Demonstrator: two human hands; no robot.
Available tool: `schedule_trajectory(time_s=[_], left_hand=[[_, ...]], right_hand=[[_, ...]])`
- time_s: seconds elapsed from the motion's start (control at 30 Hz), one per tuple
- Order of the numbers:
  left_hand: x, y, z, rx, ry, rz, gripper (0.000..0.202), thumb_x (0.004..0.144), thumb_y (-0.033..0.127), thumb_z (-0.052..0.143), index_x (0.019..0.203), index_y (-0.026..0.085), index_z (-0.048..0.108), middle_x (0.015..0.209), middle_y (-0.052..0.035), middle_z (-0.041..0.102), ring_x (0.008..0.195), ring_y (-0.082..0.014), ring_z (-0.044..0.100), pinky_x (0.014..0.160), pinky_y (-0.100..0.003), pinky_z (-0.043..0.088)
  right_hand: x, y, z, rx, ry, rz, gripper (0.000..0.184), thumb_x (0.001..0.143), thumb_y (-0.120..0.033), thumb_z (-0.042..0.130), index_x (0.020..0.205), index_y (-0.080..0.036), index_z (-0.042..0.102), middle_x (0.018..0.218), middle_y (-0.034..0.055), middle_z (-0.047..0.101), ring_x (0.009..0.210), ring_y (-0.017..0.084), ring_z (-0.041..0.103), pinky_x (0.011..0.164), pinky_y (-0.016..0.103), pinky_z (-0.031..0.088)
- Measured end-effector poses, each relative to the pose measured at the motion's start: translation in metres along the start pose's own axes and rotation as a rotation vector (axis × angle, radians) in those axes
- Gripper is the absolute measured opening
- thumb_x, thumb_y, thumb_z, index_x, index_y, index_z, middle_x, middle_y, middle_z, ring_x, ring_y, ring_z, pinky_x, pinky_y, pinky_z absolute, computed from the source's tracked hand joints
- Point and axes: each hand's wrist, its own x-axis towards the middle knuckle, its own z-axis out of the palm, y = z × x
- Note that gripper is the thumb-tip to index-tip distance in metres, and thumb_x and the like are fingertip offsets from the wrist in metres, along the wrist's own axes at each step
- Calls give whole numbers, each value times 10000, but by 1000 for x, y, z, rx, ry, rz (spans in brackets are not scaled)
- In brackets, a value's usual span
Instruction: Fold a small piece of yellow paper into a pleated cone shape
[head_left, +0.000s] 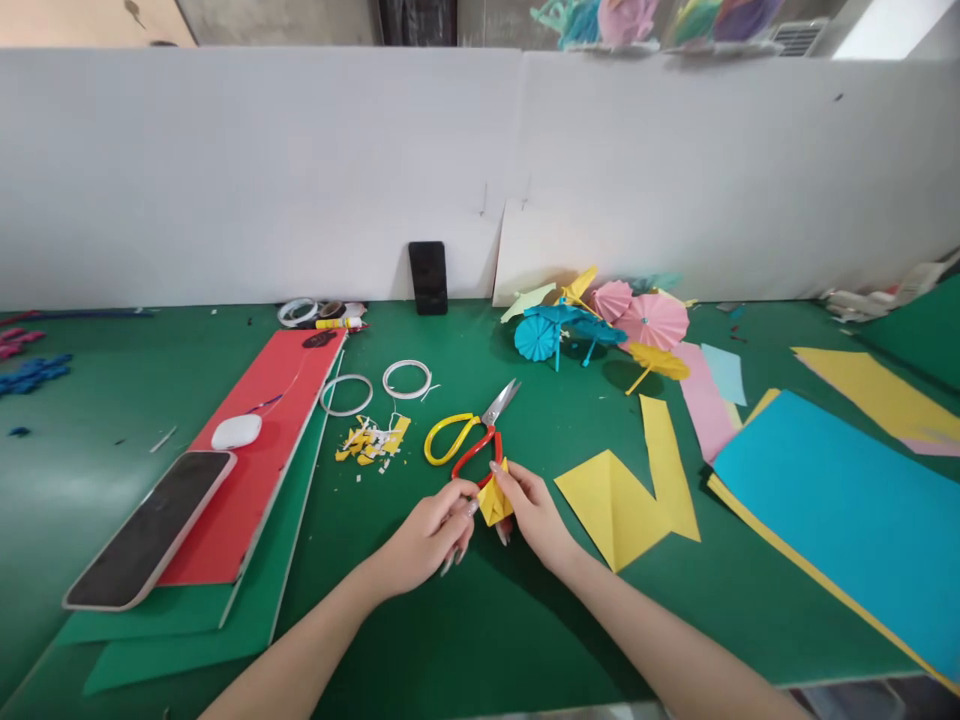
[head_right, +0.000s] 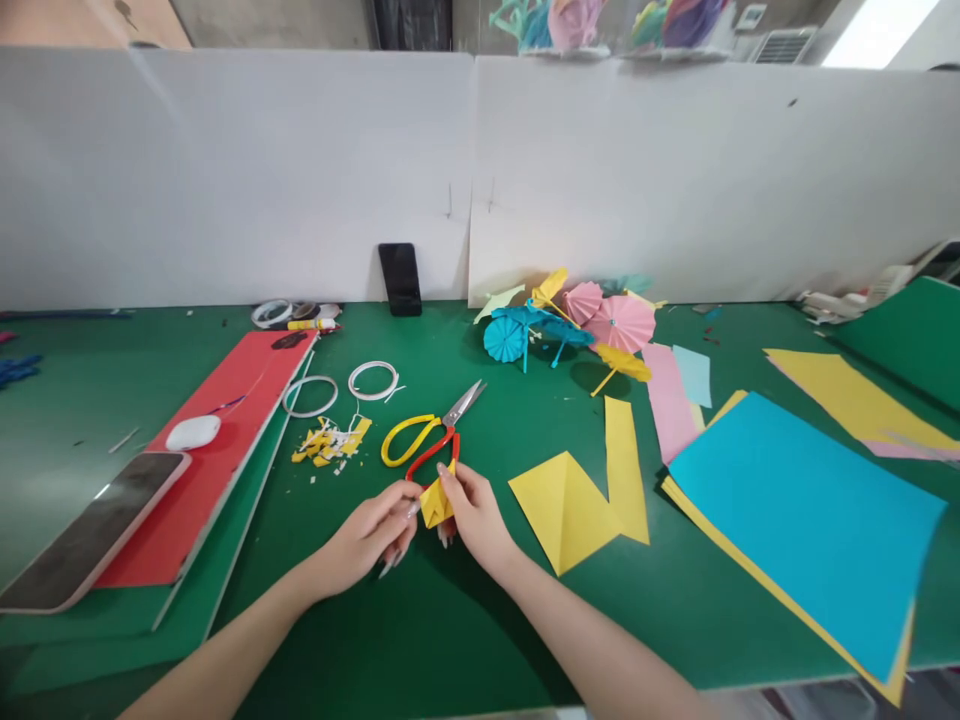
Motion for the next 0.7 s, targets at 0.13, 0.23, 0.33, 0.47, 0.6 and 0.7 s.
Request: schedule_trajectory(time_s=[0.13, 0.23, 0.33, 0.47, 0.6, 0.7], left_hand=[[2, -2, 1, -20, -5, -13, 202, 937, 317, 345, 984, 164, 469, 575, 57, 466, 483, -80, 450, 515, -206, 385], [4, -4, 2, -76, -12, -30, 241, 939, 366, 351, 986, 162, 470, 564, 59, 461, 468, -76, 437, 492, -197, 371], [4, -5, 3, -94, -9, -19, 278, 936, 408, 358, 994, 163, 475, 558, 60, 459, 460, -76, 433, 490, -198, 368], [3, -3, 6, 33, 43, -5, 264, 939, 396, 354, 985, 170, 482, 539, 68, 452, 462, -85, 440, 510, -211, 376], [2, -3, 8, 154, 92, -10, 242, 943, 365, 333, 969, 178, 485, 525, 71, 456, 467, -94, 452, 525, -218, 374], [2, -3, 9, 113, 116, -16, 252, 934, 387, 351, 958, 179, 491, 518, 73, 448, 451, -91, 437, 505, -213, 369]], right_hand=[[-3, -3, 0, 16, -15, 3, 435, 786, -586, 558, 658, -184, 451, 438, -77, 458, 303, 56, 423, 298, 162, 340], [-5, -8, -1, 24, -34, 12, 425, 791, -582, 555, 674, -185, 460, 442, -77, 468, 305, 63, 441, 302, 164, 350], [-6, -10, -2, 25, -35, 16, 417, 784, -574, 572, 683, -184, 465, 452, -76, 481, 313, 65, 454, 312, 166, 365], [-5, -7, -3, 21, -24, 7, 418, 789, -568, 573, 677, -181, 461, 455, -75, 483, 318, 62, 458, 317, 162, 373], [-3, -5, -3, 21, -27, -4, 418, 800, -564, 564, 681, -174, 469, 476, -65, 499, 334, 63, 472, 332, 165, 390], [-5, -7, -3, 29, -38, 0, 417, 799, -563, 566, 683, -174, 472, 480, -56, 515, 350, 71, 486, 349, 172, 396]])
